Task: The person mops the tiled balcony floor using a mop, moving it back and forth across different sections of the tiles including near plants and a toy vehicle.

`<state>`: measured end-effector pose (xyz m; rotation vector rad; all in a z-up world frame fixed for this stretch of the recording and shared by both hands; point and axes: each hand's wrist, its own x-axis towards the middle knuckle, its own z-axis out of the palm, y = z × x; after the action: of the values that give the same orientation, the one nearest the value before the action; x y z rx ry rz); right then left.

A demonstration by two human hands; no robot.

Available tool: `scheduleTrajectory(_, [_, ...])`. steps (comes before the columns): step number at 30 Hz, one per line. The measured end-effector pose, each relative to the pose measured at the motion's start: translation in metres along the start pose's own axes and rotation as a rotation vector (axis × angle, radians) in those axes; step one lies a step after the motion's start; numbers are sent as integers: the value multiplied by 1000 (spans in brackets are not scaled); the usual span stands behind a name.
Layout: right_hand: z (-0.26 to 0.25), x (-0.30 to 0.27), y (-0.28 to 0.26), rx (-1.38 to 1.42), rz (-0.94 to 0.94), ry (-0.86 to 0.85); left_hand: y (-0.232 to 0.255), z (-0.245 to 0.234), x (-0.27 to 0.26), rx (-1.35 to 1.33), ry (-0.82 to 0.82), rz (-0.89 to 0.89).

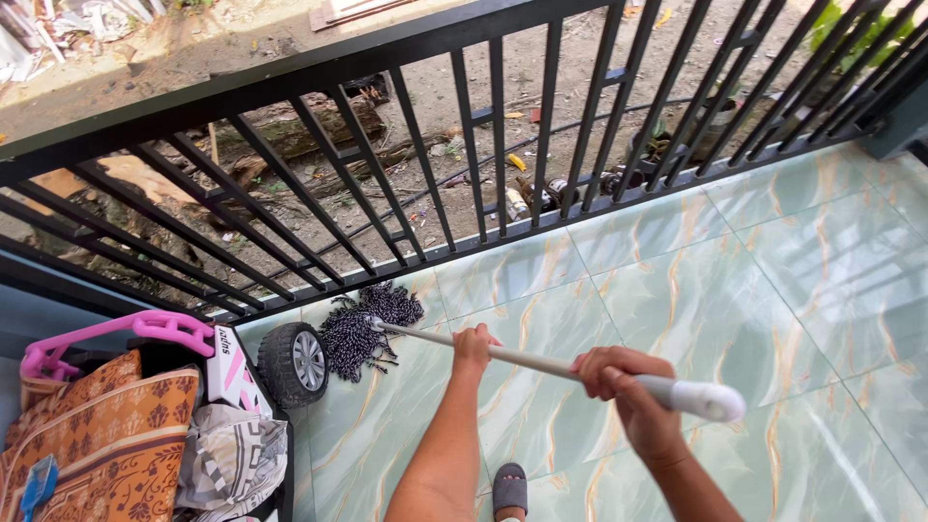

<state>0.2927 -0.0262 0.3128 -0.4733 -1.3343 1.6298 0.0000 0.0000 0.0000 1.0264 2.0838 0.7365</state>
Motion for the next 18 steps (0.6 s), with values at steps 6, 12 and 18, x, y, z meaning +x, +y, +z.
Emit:
scheduleTrajectory(6, [-54, -31, -75, -63, -80, 72, 71, 104, -23, 254, 275, 406])
scheduleTrajectory(12, [-99, -79, -134, -221, -135, 172, 169, 191, -48, 127, 123, 500])
scheduleTrajectory(18, [-117, -125, -160, -375, -205, 344, 261, 233, -94, -168, -284, 329])
